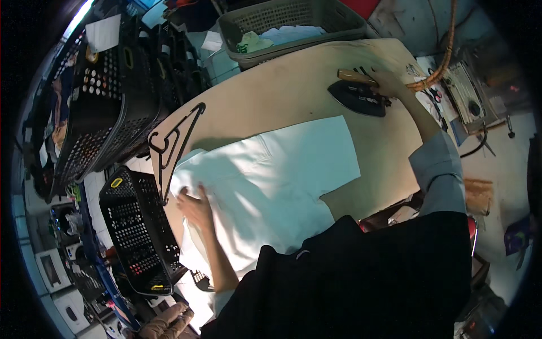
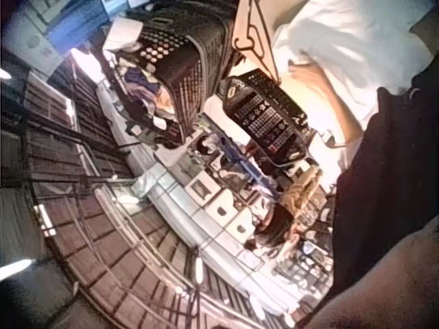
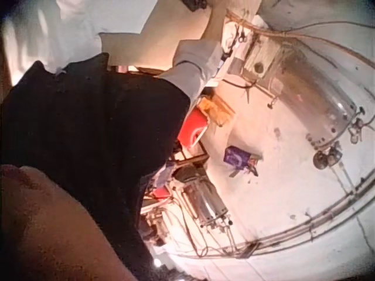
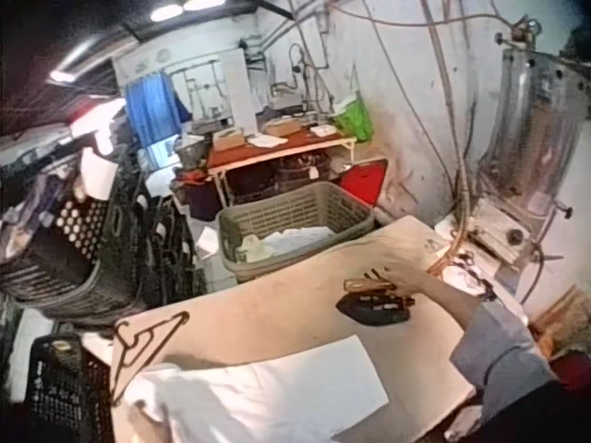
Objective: The person irons a light-colored shirt on a table, smoothing the fabric and using a steam iron to press the sleeves, body, and collar. After folding the shirt, they place it in a basket and then iron a white shirt, buttoning it and pressing the collar and body before placing it in a basket.
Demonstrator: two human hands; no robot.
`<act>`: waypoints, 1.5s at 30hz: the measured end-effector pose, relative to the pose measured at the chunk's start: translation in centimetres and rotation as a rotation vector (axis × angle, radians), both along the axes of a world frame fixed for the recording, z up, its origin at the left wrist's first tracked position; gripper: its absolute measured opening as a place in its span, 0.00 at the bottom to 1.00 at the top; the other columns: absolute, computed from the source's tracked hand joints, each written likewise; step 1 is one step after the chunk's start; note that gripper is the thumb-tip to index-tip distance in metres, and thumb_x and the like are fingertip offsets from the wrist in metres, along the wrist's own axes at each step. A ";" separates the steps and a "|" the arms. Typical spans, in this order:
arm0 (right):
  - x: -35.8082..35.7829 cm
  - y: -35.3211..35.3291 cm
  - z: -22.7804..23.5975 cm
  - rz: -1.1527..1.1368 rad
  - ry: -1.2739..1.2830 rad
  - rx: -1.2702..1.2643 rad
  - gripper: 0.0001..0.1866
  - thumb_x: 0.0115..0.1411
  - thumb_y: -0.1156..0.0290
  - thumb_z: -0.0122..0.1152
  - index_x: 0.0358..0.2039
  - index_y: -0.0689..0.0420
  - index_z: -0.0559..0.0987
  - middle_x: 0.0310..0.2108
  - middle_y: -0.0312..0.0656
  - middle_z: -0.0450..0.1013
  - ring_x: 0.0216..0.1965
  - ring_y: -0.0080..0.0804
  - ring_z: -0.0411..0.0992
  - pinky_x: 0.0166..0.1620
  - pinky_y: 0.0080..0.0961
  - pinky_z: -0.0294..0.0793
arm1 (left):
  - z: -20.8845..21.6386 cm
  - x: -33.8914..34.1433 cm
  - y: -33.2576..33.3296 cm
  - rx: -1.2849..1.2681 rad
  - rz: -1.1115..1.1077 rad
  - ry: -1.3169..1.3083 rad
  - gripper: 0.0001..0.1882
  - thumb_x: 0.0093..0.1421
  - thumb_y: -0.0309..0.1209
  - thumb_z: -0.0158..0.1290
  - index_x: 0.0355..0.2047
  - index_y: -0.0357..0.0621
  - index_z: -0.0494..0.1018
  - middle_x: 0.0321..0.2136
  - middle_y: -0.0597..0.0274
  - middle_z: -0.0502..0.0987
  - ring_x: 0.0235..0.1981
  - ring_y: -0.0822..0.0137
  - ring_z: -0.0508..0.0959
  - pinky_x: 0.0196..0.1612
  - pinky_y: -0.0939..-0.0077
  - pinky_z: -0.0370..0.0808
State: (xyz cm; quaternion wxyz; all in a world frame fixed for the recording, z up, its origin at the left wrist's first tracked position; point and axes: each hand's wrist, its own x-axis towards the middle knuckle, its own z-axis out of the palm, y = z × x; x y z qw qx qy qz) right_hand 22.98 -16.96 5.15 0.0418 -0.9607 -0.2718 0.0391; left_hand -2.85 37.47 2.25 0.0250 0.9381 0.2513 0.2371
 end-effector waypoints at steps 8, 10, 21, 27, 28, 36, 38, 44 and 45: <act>-5.0 8.4 1.3 -0.052 0.071 0.233 0.23 0.41 0.78 0.54 0.42 0.57 0.68 0.38 0.49 0.69 0.37 0.49 0.68 0.40 0.39 0.67 | -2.3 -3.4 -4.7 -0.448 0.116 0.237 0.11 0.48 0.36 0.54 0.27 0.44 0.67 0.25 0.61 0.71 0.27 0.60 0.72 0.30 0.66 0.68; -7.5 11.9 2.2 0.025 0.173 0.275 0.26 0.42 0.79 0.52 0.46 0.55 0.66 0.35 0.50 0.70 0.38 0.49 0.68 0.40 0.38 0.67 | -1.9 -3.4 -4.1 -0.467 0.091 0.196 0.07 0.49 0.32 0.52 0.24 0.43 0.68 0.20 0.61 0.73 0.23 0.62 0.73 0.27 0.68 0.68; -12.5 31.0 0.2 0.211 0.086 0.329 0.12 0.43 0.78 0.53 0.31 0.58 0.68 0.25 0.48 0.71 0.29 0.48 0.71 0.31 0.42 0.69 | 1.1 -4.4 -3.6 -0.700 0.042 0.038 0.08 0.50 0.32 0.53 0.25 0.40 0.71 0.20 0.60 0.75 0.22 0.65 0.74 0.28 0.74 0.69; -9.2 32.8 -0.4 0.182 0.077 0.246 0.15 0.42 0.78 0.54 0.35 0.59 0.69 0.26 0.48 0.72 0.29 0.49 0.72 0.32 0.40 0.71 | 0.7 -4.8 -3.0 -0.688 -0.040 0.070 0.07 0.51 0.31 0.51 0.26 0.41 0.70 0.22 0.58 0.76 0.23 0.63 0.75 0.28 0.73 0.70; -9.9 32.1 -0.2 0.165 0.088 0.201 0.15 0.43 0.78 0.53 0.35 0.58 0.69 0.26 0.48 0.72 0.31 0.48 0.72 0.32 0.40 0.71 | 0.8 -4.9 -2.8 -0.691 -0.049 0.082 0.07 0.51 0.31 0.51 0.26 0.40 0.70 0.23 0.57 0.76 0.23 0.62 0.76 0.28 0.73 0.70; -18.3 19.5 0.1 0.150 0.174 0.195 0.15 0.43 0.76 0.52 0.36 0.57 0.68 0.29 0.48 0.71 0.32 0.49 0.69 0.33 0.43 0.67 | -1.4 -7.6 5.8 -0.620 -0.024 -0.222 0.07 0.54 0.30 0.49 0.28 0.38 0.70 0.23 0.54 0.74 0.24 0.60 0.75 0.28 0.72 0.70; -20.9 16.6 1.3 0.095 0.196 0.166 0.15 0.43 0.77 0.51 0.35 0.57 0.68 0.28 0.48 0.71 0.32 0.49 0.69 0.33 0.42 0.67 | -2.0 -7.9 8.7 -0.535 0.011 -0.244 0.08 0.52 0.31 0.51 0.28 0.38 0.70 0.24 0.53 0.74 0.25 0.59 0.74 0.29 0.71 0.70; -22.8 11.5 0.7 -0.074 0.068 0.081 0.13 0.43 0.77 0.51 0.33 0.57 0.68 0.26 0.49 0.70 0.30 0.50 0.69 0.32 0.42 0.67 | -4.2 -7.7 13.3 -0.395 -0.076 -0.068 0.16 0.51 0.34 0.53 0.35 0.35 0.68 0.28 0.49 0.74 0.30 0.55 0.75 0.34 0.68 0.70; -22.6 11.0 0.5 -0.107 0.015 0.084 0.13 0.43 0.77 0.51 0.33 0.57 0.69 0.26 0.49 0.70 0.29 0.50 0.69 0.31 0.42 0.66 | -3.9 -7.3 12.6 -0.517 -0.060 0.006 0.16 0.52 0.35 0.52 0.35 0.35 0.68 0.27 0.49 0.74 0.30 0.57 0.75 0.33 0.69 0.70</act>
